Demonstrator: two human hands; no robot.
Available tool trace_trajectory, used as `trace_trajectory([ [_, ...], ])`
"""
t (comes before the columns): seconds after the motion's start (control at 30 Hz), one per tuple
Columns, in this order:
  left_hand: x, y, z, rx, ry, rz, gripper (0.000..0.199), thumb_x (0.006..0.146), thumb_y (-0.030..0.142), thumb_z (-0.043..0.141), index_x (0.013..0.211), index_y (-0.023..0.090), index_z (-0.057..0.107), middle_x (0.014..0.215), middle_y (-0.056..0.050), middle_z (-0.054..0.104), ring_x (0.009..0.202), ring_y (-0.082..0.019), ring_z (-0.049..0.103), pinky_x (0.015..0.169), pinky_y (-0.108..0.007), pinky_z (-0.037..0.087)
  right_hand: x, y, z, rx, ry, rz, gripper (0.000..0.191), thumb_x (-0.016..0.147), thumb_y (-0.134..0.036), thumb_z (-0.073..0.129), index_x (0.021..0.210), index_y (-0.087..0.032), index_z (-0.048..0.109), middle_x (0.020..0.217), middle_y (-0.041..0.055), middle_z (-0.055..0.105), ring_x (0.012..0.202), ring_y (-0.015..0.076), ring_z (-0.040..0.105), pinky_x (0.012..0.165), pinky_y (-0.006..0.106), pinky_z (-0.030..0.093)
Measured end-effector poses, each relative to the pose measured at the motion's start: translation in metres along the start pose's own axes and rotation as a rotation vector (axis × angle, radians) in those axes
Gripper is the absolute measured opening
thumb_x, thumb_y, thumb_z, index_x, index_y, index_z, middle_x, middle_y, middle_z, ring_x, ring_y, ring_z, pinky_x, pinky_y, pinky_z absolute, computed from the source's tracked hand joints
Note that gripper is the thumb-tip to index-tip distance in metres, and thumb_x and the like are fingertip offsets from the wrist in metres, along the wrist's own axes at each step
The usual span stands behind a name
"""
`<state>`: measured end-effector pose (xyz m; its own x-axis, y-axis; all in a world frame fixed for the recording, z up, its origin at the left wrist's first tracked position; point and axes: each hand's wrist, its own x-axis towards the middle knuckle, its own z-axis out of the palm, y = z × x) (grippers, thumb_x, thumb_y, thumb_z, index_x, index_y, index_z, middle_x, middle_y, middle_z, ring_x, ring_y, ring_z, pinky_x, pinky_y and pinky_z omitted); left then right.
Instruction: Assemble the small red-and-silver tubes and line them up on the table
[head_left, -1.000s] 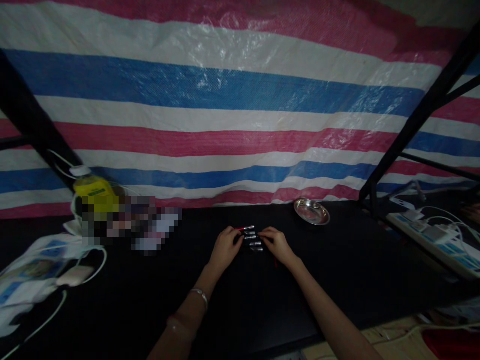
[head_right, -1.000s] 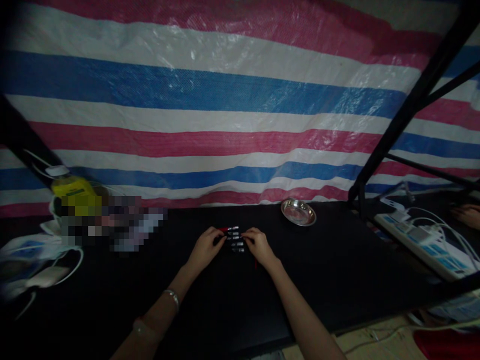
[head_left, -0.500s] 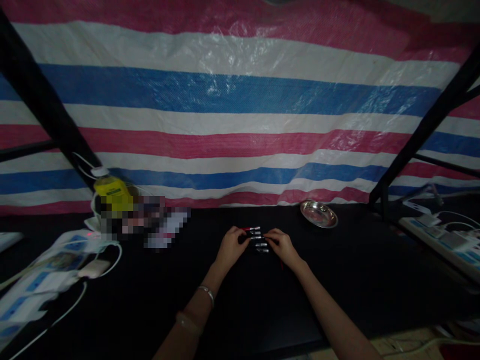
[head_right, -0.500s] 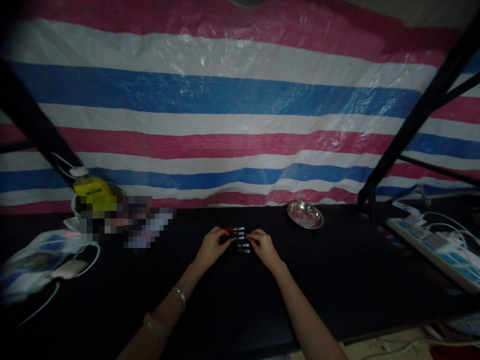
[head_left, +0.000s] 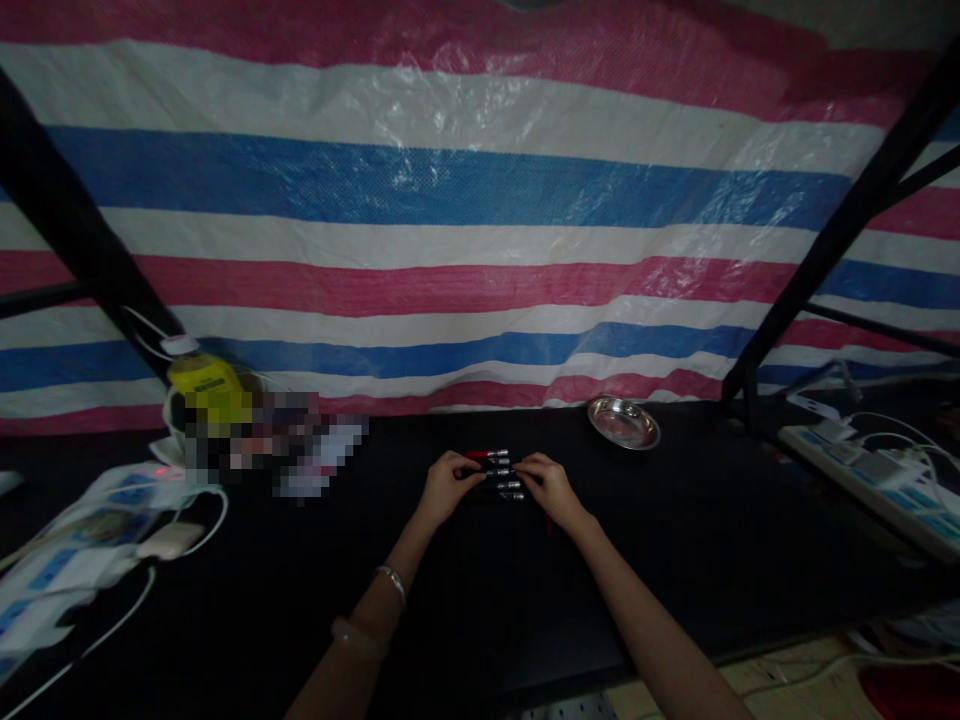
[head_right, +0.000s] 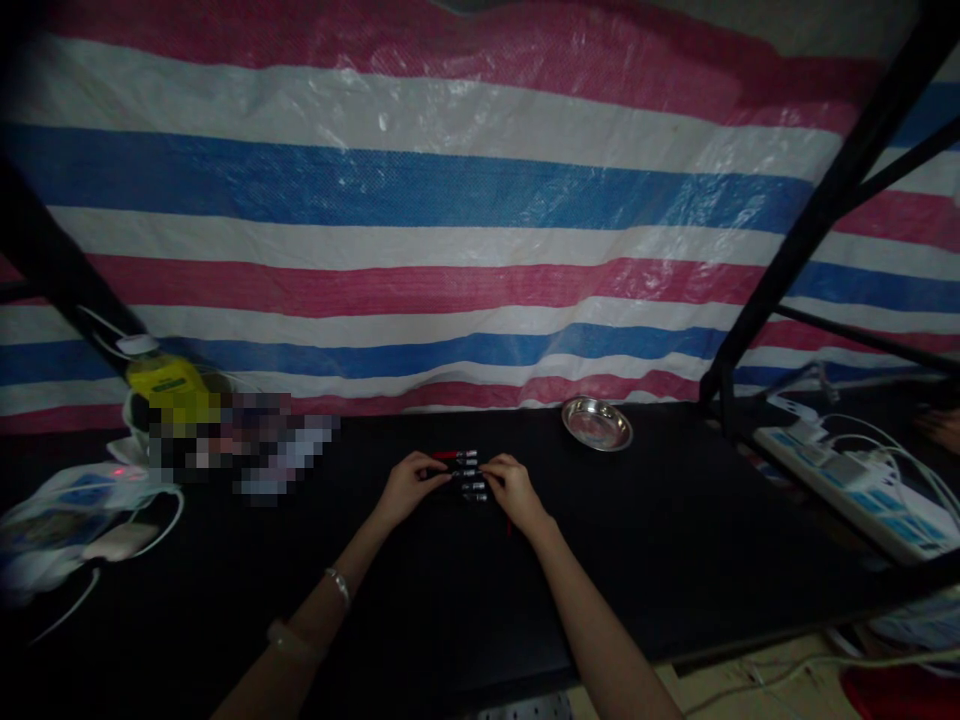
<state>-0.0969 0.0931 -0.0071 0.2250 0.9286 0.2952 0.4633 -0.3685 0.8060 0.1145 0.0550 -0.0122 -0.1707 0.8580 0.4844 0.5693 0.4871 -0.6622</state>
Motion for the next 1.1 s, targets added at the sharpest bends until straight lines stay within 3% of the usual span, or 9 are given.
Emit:
trace_trajectory([
  [0.43, 0.002, -0.01, 0.004, -0.034, -0.017, -0.005, 0.02, 0.065, 0.034, 0.068, 0.077, 0.018, 0.071, 0.072, -0.001, 0.053, 0.062, -0.012, 0.048, 0.061, -0.026, 0.04, 0.0, 0.0, 0.003, 0.027, 0.0, 0.044, 0.024, 0.079, -0.009, 0.052, 0.093, -0.019, 0.069, 0.088, 0.0058, 0.062, 0.083, 0.0161, 0.059, 0.076, 0.03, 0.049],
  [0.63, 0.002, -0.003, 0.002, -0.062, -0.02, 0.022, 0.018, 0.068, 0.034, 0.066, 0.077, 0.019, 0.07, 0.076, -0.003, 0.057, 0.066, -0.013, 0.049, 0.064, -0.027, 0.042, 0.0, -0.002, 0.003, 0.043, 0.044, 0.022, 0.022, 0.081, -0.011, 0.052, 0.092, -0.02, 0.069, 0.085, 0.0055, 0.062, 0.08, 0.0161, 0.06, 0.074, 0.03, 0.049],
  [0.87, -0.001, 0.02, -0.004, -0.179, 0.006, 0.059, 0.02, 0.072, 0.034, 0.063, 0.084, 0.019, 0.069, 0.087, -0.005, 0.066, 0.083, -0.018, 0.059, 0.077, -0.031, 0.045, 0.003, -0.019, -0.002, 0.137, 0.183, 0.012, 0.018, 0.083, -0.024, 0.053, 0.092, -0.021, 0.069, 0.086, 0.0066, 0.065, 0.082, 0.018, 0.06, 0.075, 0.032, 0.049],
  [1.1, -0.001, 0.021, -0.003, -0.253, 0.008, 0.008, 0.027, 0.073, 0.038, 0.063, 0.09, 0.018, 0.068, 0.09, -0.007, 0.069, 0.079, -0.018, 0.062, 0.071, -0.03, 0.047, 0.004, -0.027, -0.004, 0.242, 0.326, 0.093, 0.02, 0.084, -0.03, 0.052, 0.091, -0.02, 0.067, 0.086, 0.0063, 0.063, 0.076, 0.0161, 0.059, 0.07, 0.029, 0.048],
])
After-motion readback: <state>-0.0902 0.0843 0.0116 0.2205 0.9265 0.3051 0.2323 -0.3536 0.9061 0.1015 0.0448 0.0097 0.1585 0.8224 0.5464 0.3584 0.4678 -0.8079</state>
